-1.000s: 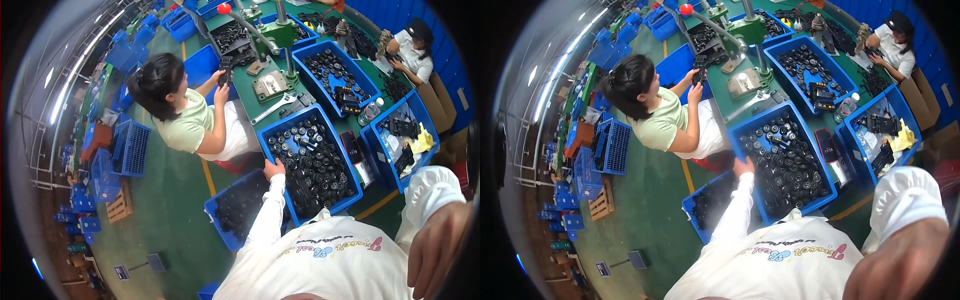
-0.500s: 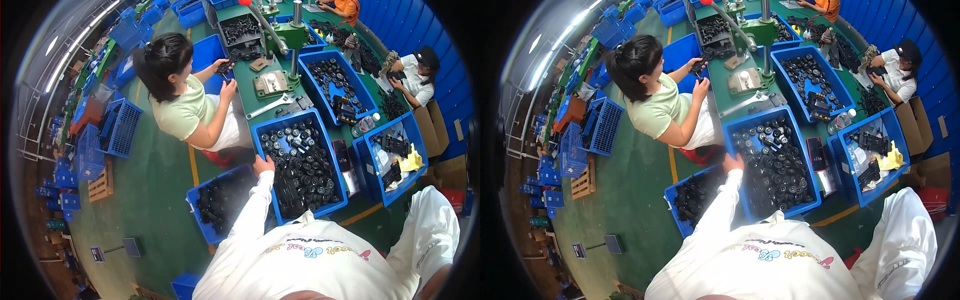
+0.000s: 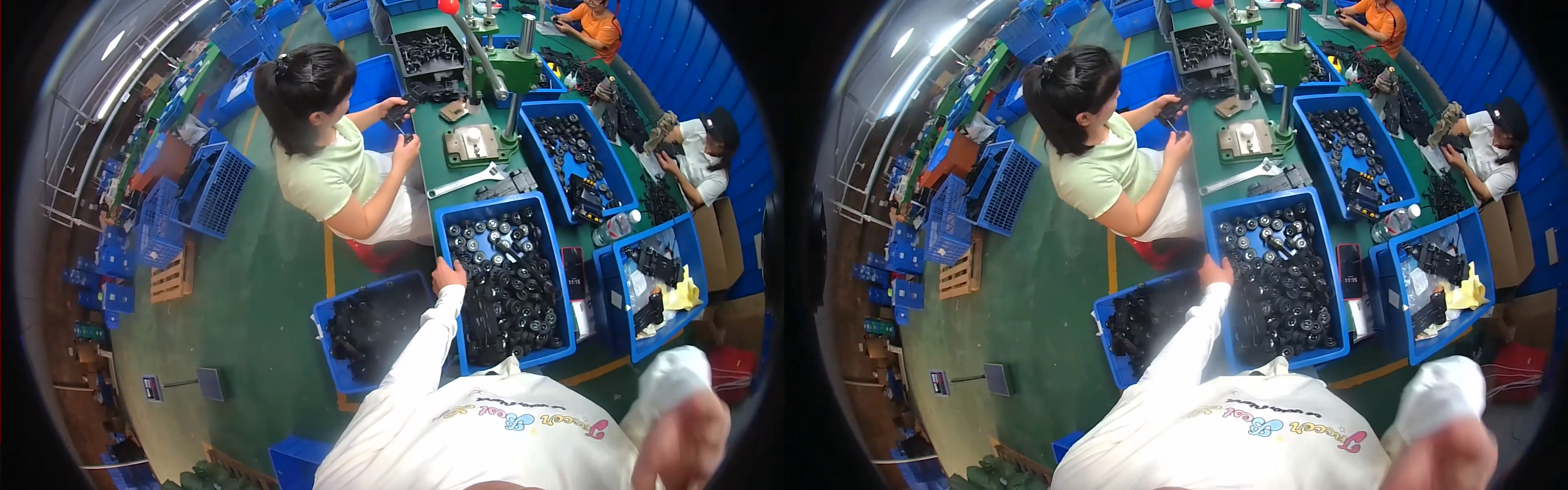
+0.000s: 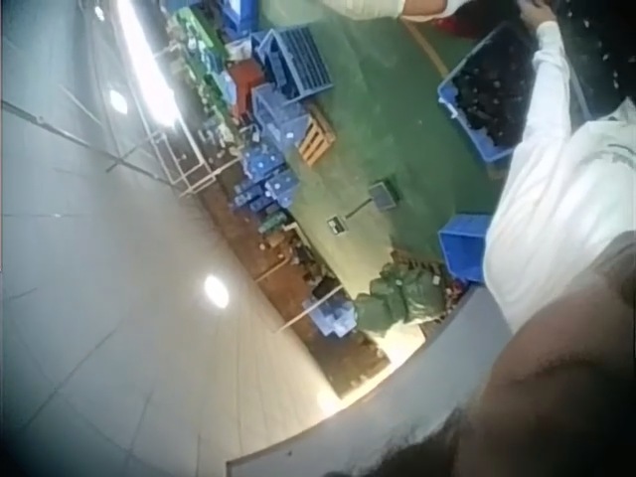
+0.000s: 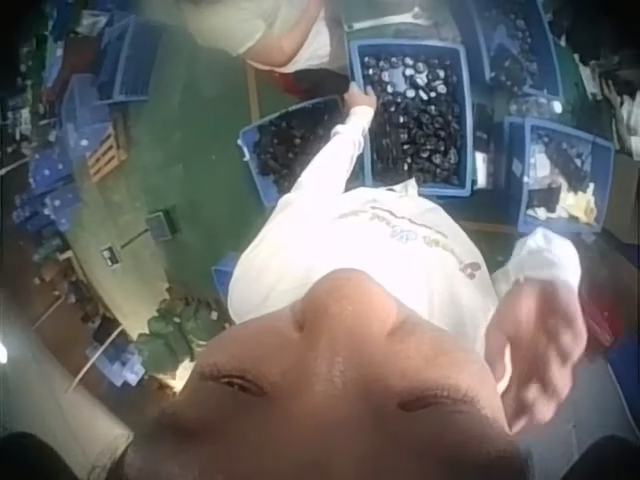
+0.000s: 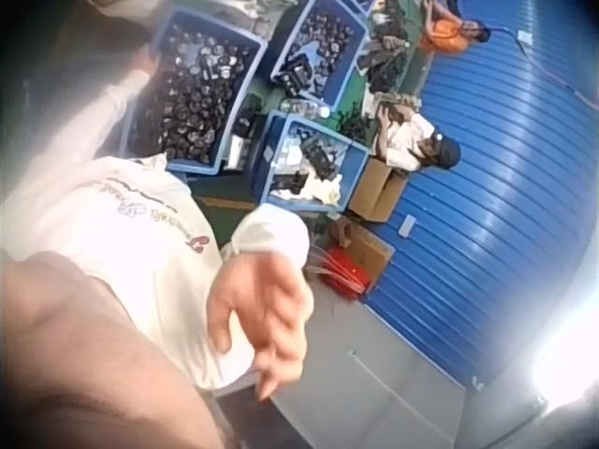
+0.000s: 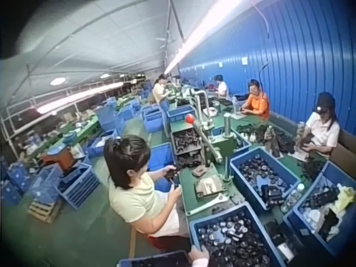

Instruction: Assemble a toy car by attaching wheels and other plastic components to the chassis.

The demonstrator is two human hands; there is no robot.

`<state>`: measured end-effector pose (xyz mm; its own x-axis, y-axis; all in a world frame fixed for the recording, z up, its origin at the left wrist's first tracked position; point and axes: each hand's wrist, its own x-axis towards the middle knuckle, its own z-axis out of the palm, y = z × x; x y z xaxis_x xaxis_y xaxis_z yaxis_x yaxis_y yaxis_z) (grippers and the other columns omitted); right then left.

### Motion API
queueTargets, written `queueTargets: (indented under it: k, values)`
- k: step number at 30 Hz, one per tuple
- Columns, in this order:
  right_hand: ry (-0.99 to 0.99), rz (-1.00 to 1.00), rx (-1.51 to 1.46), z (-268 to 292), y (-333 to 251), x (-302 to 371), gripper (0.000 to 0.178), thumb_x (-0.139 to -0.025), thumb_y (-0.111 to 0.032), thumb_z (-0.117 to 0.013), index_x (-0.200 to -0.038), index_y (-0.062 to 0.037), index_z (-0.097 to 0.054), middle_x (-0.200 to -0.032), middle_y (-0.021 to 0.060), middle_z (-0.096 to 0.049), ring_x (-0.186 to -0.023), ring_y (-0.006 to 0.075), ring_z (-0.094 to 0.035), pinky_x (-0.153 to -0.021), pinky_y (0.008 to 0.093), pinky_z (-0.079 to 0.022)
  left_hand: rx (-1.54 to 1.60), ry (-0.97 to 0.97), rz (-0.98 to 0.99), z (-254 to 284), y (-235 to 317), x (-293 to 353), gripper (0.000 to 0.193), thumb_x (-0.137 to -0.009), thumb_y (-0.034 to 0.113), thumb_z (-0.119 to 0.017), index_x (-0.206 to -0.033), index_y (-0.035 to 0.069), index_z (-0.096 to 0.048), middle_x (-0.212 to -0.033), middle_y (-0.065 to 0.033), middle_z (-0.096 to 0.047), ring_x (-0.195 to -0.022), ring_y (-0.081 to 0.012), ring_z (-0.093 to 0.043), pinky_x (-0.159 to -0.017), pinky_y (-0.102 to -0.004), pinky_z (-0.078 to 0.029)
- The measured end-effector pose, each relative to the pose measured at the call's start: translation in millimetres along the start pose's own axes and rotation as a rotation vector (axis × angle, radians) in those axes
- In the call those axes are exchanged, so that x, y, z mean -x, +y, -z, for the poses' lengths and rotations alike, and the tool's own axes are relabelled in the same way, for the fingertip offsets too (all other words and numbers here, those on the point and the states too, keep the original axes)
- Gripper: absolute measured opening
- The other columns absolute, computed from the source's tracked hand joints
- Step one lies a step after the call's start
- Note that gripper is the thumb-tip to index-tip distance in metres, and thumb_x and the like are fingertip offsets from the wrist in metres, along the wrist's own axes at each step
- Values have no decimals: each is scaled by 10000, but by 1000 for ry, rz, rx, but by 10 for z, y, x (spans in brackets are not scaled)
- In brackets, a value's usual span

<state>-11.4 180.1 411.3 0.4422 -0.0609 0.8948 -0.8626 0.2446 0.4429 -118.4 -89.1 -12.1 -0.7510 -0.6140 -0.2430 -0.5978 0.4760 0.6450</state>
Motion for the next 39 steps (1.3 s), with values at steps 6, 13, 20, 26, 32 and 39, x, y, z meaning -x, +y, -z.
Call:
queueTargets:
  k: [6,13,20,26,32,39]
  values:
    - [-402,-1323,386,15,-499,2250,419,-782,78,-603,-1172,-26,-490,-1018,73,-523,-849,151,-524,-729,259,-430,-21,0,-3,-61,-5,-8,431,-904,460,-555,-1014,44,-576,-963,-230,-678,-909,-438,-645,-789,-522,-509]
    - [-897,-1713,617,707,-1391,3440,467,-854,-145,-636,-1269,-28,-459,-1077,196,-559,-968,357,-578,-849,418,-462,-26,0,11,-31,124,-16,584,-954,580,-384,-996,34,-587,-947,-251,-670,-902,-460,-633,-784,-543,-497]
    - [-1197,-1786,652,849,-1561,3818,353,-957,-327,-508,-1137,-26,-548,-1024,236,-611,-953,431,-590,-804,479,-467,-23,3,-4,-70,108,-18,596,-966,574,-356,-988,26,-591,-959,-262,-667,-905,-473,-624,-784,-551,-489]
    - [-1384,-1855,722,804,-1538,3803,402,-953,-361,-509,-1174,-25,-500,-974,249,-635,-863,465,-607,-740,534,-474,4,16,-1,-71,107,-24,602,-971,559,-357,-976,11,-604,-958,-274,-661,-914,-475,-616,-803,-545,-479]
    - [-1395,-1885,684,768,-1502,3741,379,-947,-349,-520,-1155,-35,-477,-982,272,-640,-850,482,-608,-732,548,-476,15,24,15,-54,129,-22,591,-970,551,-365,-964,13,-609,-958,-278,-657,-917,-486,-604,-800,-557,-466]
    - [-1299,-1869,685,782,-1511,3771,369,-939,-328,-539,-1179,-53,-488,-955,280,-641,-839,494,-602,-727,546,-476,42,40,8,-70,124,-40,585,-966,549,-381,-964,12,-612,-962,-286,-651,-920,-494,-597,-797,-561,-467]
